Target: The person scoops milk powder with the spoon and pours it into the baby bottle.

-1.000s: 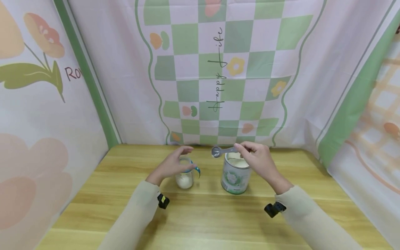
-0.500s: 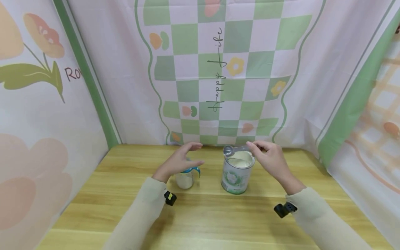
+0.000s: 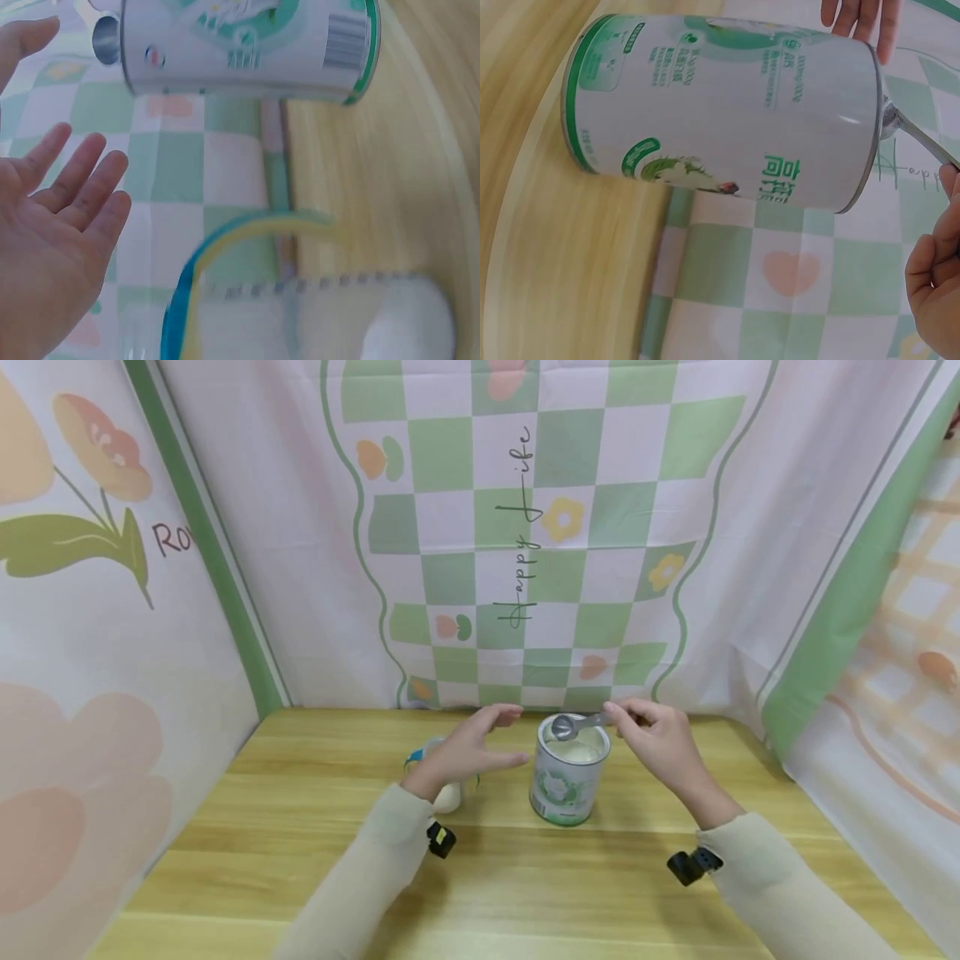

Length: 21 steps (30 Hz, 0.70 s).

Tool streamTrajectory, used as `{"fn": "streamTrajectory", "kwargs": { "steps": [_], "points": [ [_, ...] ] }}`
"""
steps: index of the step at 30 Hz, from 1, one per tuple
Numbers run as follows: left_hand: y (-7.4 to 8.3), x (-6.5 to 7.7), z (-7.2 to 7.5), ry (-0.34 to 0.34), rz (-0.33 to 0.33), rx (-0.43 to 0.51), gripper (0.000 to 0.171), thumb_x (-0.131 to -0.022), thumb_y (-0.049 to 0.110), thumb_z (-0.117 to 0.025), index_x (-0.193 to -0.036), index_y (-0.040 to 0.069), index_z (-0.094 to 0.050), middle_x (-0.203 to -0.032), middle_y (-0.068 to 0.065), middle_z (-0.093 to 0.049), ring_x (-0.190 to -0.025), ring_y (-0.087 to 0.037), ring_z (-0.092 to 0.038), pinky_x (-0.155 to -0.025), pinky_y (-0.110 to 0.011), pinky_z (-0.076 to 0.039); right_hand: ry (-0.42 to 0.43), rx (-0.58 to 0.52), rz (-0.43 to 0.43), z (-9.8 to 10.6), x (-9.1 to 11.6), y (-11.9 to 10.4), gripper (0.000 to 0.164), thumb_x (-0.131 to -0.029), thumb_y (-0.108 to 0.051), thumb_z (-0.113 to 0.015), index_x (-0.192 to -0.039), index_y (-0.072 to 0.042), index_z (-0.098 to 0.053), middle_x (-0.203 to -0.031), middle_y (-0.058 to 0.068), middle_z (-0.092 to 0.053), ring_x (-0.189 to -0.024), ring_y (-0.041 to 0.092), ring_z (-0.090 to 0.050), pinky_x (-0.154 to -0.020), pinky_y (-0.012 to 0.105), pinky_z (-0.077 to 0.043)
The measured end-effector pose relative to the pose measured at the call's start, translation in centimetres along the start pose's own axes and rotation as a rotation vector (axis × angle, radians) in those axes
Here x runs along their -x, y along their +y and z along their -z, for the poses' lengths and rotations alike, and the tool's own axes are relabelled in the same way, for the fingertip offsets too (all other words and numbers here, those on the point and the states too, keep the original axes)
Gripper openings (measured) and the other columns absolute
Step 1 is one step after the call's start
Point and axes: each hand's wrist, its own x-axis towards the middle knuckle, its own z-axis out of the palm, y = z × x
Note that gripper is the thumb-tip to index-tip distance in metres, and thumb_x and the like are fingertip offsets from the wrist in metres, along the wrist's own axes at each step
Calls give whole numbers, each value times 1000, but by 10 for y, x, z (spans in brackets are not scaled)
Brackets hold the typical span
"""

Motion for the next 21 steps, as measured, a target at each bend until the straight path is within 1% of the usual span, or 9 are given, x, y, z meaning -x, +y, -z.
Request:
{"fn": "streamTrajectory", "kwargs": {
  "steps": [3, 5, 7, 10, 14, 16, 18, 21],
  "points": [
    [0, -7, -10, -19, -2, -3, 77, -89, 36, -79, -151, 11, -40, -150, -7, -45, -136, -19, -43, -113, -36, -33, 1, 15, 9, 0, 1, 2, 23, -100, -20, -66, -80, -9, -72, -63, 0, -58, -50, 15, -44, -46, 24, -36],
    [0, -10, -16, -28, 0, -8, 81, -87, 37, -80, -152, 11, -38, -151, -6, -43, -135, -19, -44, -113, -33, -32, -4, 32, 15, -1, 1, 4, 23, -100, -20, -66, -79, -10, -71, -63, -1, -57, -50, 14, -44, -46, 23, -36],
    [-1, -12, -22, -33, 4, -7, 85, -86, 37, -81, -153, 11, -35, -153, -5, -40, -135, -19, -44, -113, -34, -33, -13, 46, 15, -2, 2, 5, 24, -100, -20, -66, -78, -11, -70, -63, 0, -57, -51, 14, -44, -46, 24, -36],
    [-2, -15, -29, -30, 18, 16, 90, -86, 37, -81, -156, 15, -29, -154, -2, -38, -137, -19, -43, -113, -38, -34, -28, 66, 19, -3, 3, 9, 24, -100, -20, -65, -79, -10, -70, -63, 0, -57, -50, 14, -44, -46, 24, -36],
    [-4, -18, -39, -23, 37, 73, 98, -85, 36, -82, -160, 19, -20, -156, -5, -35, -140, -22, -38, -114, -45, -32, -35, 93, 32, -5, 5, 16, 23, -100, -20, -66, -80, -9, -71, -61, -3, -55, -50, 14, -44, -46, 25, -36],
    [-5, -20, -44, -20, 46, 101, 101, -86, 35, -82, -161, 18, -17, -158, -7, -34, -142, -24, -36, -114, -47, -31, -37, 110, 42, -6, 6, 19, 23, -99, -20, -66, -79, -10, -72, -60, -4, -54, -49, 13, -44, -46, 25, -37],
    [-8, -21, -49, -11, 61, 122, 101, -86, 35, -81, -161, 16, -16, -158, -6, -32, -143, -24, -34, -114, -48, -30, -34, 124, 54, -8, 6, 21, 23, -98, -19, -67, -78, -11, -72, -60, -5, -53, -49, 12, -44, -46, 25, -38],
    [-10, -23, -57, 8, 95, 154, 100, -85, 35, -82, -160, 15, -18, -159, -4, -31, -143, -23, -33, -114, -51, -29, -33, 157, 102, -11, 6, 23, 23, -97, -17, -69, -75, -11, -70, -59, -8, -53, -48, 11, -43, -46, 26, -38]
  ]
}}
